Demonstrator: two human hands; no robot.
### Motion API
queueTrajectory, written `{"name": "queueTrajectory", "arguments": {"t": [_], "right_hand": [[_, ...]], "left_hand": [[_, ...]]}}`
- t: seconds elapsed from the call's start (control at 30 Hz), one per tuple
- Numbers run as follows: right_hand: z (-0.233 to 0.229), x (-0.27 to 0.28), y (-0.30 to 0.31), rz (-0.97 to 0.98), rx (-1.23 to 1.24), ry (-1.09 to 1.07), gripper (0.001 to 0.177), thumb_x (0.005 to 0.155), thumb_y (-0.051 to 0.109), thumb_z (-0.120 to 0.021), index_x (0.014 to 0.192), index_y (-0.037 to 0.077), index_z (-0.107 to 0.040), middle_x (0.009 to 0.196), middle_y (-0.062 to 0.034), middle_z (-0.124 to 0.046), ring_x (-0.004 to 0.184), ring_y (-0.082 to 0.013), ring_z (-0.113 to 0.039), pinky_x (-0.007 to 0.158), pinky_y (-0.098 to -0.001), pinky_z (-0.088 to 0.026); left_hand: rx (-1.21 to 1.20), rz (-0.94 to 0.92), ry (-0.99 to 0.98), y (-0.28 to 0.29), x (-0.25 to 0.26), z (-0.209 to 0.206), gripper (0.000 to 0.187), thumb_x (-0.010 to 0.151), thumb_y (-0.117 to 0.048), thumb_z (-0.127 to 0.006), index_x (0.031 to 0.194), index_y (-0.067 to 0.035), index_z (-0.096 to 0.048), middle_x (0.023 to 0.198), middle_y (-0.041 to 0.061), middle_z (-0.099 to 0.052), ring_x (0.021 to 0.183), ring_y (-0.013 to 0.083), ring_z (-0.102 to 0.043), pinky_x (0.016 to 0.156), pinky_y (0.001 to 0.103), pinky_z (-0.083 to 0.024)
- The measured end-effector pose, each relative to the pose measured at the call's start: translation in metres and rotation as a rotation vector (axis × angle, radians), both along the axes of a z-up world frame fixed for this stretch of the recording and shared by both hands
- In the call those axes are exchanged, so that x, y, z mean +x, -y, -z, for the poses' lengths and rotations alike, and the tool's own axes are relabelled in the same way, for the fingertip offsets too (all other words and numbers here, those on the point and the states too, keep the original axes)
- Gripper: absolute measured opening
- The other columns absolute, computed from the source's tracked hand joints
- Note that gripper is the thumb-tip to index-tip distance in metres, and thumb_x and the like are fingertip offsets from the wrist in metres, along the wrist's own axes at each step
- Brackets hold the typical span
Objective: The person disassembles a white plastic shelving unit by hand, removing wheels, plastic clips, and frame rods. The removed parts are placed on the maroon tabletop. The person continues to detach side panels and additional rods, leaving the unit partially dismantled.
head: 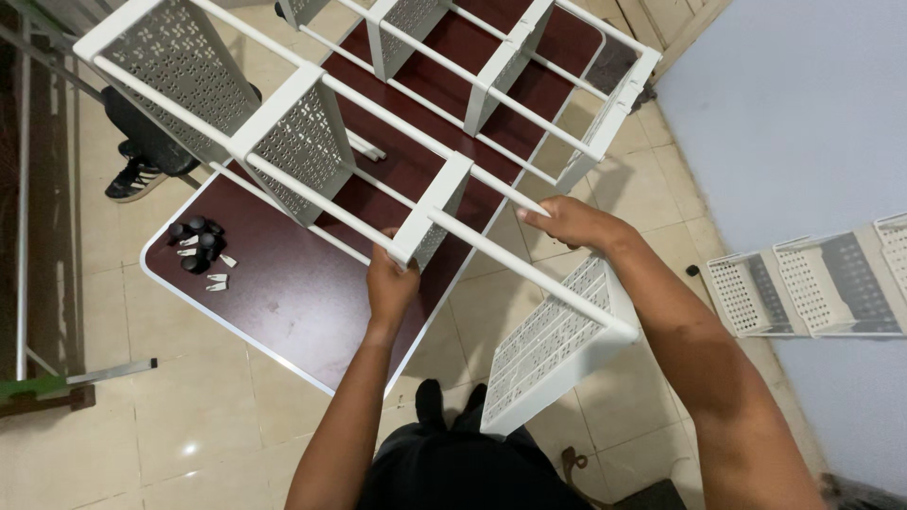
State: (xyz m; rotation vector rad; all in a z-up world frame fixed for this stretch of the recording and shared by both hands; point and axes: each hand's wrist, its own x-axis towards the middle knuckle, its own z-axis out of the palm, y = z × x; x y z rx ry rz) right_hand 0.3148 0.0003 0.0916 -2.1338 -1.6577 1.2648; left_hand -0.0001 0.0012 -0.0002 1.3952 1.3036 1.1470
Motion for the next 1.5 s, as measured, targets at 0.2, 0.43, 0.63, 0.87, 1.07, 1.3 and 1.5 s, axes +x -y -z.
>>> {"name": "queueTrajectory", "arguments": {"t": [0.2,0.43,0.63,0.87,1.07,1.3,1.5], "right_hand": [[0.009,-0.01,0.013,-0.064,0.302,0.119,0.046,0.103,0.049,-0.05,0.103,0.004,-0.061,0.084,-0.0157,-0.064,0.076,-0.031,-0.066,0.072,-0.0442,-0.055],[0.006,-0.042,0.004,-0.177,0.499,0.22,0.041,0.105,0.04,-0.047,0.112,0.0,-0.053,0.089,-0.0263,-0.067,0.082,-0.044,-0.069,0.075,-0.0513,-0.054],[0.0,-0.047,-0.008,-0.14,0.383,0.281,0.049,0.108,0.047,-0.042,0.1,0.001,-0.058,0.079,-0.0243,-0.069,0.077,-0.0441,-0.067,0.072,-0.0529,-0.053],[0.003,-0.028,-0.023,-0.2,0.3,0.116,0.066,0.111,0.054,-0.039,0.081,-0.001,-0.059,0.062,-0.0128,-0.058,0.058,-0.0255,-0.059,0.061,-0.0419,-0.052],[-0.002,-0.005,-0.039,-0.026,-0.261,-0.284,0.056,0.106,0.064,-0.031,0.076,0.017,-0.038,0.058,0.0074,-0.029,0.042,-0.0053,-0.024,0.036,-0.0246,-0.025],[0.011,0.01,-0.043,-0.035,-0.451,-0.684,0.053,0.107,0.062,-0.03,0.082,0.016,-0.043,0.06,0.0096,-0.03,0.045,-0.0025,-0.026,0.038,-0.0201,-0.026],[0.018,-0.014,-0.011,-0.092,-0.015,-0.313,0.034,0.106,0.043,-0.039,0.102,0.012,-0.052,0.069,0.0059,-0.046,0.057,-0.0071,-0.047,0.051,-0.0271,-0.044]], "left_hand": [[0.001,-0.015,0.002,-0.002,0.001,-0.001,0.041,0.085,0.002,-0.068,0.124,-0.008,-0.056,0.11,0.011,-0.074,0.106,0.0207,-0.072,0.089,0.032,-0.054],[-0.026,0.001,-0.019,0.001,-0.002,-0.002,0.045,0.084,0.003,-0.065,0.126,-0.007,-0.056,0.114,0.012,-0.073,0.11,0.0235,-0.071,0.091,0.035,-0.055],[0.015,-0.007,-0.075,-0.001,-0.002,-0.001,0.043,0.086,-0.002,-0.068,0.127,-0.008,-0.054,0.114,0.013,-0.073,0.109,0.0248,-0.072,0.091,0.036,-0.055],[0.026,-0.052,-0.105,0.0,0.002,0.002,0.042,0.087,0.001,-0.064,0.126,-0.008,-0.055,0.11,0.014,-0.074,0.107,0.0259,-0.073,0.091,0.036,-0.055],[0.008,-0.035,-0.073,-0.003,0.002,0.003,0.046,0.083,0.006,-0.06,0.126,-0.008,-0.053,0.112,0.013,-0.072,0.11,0.0245,-0.07,0.093,0.035,-0.054],[-0.069,-0.051,-0.087,-0.003,0.006,-0.003,0.042,0.087,0.009,-0.058,0.124,-0.009,-0.054,0.112,0.011,-0.071,0.111,0.0234,-0.069,0.094,0.036,-0.053],[-0.067,-0.089,-0.073,0.001,0.009,-0.01,0.044,0.086,0.009,-0.059,0.124,-0.01,-0.052,0.115,0.01,-0.07,0.113,0.0226,-0.067,0.095,0.037,-0.053]]}}
